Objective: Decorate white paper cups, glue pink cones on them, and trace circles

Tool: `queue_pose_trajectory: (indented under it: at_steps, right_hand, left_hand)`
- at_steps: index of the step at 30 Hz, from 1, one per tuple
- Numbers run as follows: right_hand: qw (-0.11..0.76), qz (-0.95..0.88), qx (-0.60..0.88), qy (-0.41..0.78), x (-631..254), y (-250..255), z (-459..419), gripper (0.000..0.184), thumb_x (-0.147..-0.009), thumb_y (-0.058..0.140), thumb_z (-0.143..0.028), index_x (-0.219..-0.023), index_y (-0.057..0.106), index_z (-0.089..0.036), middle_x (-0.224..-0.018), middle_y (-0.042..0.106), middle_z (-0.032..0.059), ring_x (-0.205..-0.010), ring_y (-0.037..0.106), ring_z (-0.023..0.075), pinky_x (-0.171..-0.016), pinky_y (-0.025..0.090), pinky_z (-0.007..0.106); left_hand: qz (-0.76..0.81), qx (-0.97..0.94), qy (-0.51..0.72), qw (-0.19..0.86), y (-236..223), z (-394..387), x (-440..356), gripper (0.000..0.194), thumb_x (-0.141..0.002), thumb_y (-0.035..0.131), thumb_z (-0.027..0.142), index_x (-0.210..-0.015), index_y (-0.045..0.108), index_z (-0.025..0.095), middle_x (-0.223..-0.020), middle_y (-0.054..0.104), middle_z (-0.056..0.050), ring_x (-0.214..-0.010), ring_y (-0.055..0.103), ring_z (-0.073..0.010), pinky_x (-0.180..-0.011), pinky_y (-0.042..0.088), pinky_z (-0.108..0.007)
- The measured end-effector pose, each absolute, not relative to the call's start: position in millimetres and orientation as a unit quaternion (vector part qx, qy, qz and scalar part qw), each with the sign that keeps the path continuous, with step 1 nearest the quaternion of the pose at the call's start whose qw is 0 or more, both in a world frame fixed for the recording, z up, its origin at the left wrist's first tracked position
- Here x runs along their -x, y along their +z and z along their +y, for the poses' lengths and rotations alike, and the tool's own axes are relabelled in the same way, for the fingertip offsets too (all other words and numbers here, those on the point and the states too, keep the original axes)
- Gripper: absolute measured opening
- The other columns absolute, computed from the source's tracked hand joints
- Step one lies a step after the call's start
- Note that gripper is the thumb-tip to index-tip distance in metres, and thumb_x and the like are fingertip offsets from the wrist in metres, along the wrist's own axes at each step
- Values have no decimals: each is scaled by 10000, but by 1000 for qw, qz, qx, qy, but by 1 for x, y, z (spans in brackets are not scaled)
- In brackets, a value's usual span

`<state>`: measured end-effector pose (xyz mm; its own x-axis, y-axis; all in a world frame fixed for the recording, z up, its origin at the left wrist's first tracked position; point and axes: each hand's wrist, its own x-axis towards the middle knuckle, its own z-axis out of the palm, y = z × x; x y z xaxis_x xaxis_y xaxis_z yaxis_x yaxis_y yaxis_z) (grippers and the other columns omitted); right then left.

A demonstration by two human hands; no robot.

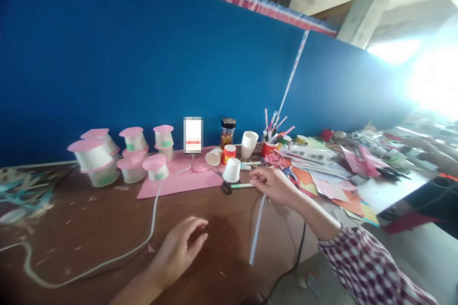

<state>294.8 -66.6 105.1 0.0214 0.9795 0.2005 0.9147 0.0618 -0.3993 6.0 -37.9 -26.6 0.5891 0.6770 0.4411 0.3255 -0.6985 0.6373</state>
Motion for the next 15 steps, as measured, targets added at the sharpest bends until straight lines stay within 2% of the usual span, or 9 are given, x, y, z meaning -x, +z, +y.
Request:
queue_pose_trajectory:
  at_steps: [6,15]
  right_hand:
    - [186,-639,746,-24,-340,91,-113,212,-841,542,-315,-954,702,-233,-866,733,22,-710,667,177,-654,492,288]
    - [197,-581,788,-54,-381,86,-146,272,-874,492,-328,-1049,679,-239,-935,745,35,-775,691,198,-700,516,305]
  left_hand:
    - [290,-853,364,234,-31,-33,-9,169,-871,554,261,-1039,569,254,-930,670,-17,-848,670,-143,-780,558,-253]
    - [304,-862,357,193,-29,-33,-10,188,-846,576,343,-1013,613,266,-920,701,-11,-819,697,-155,-738,578,-243]
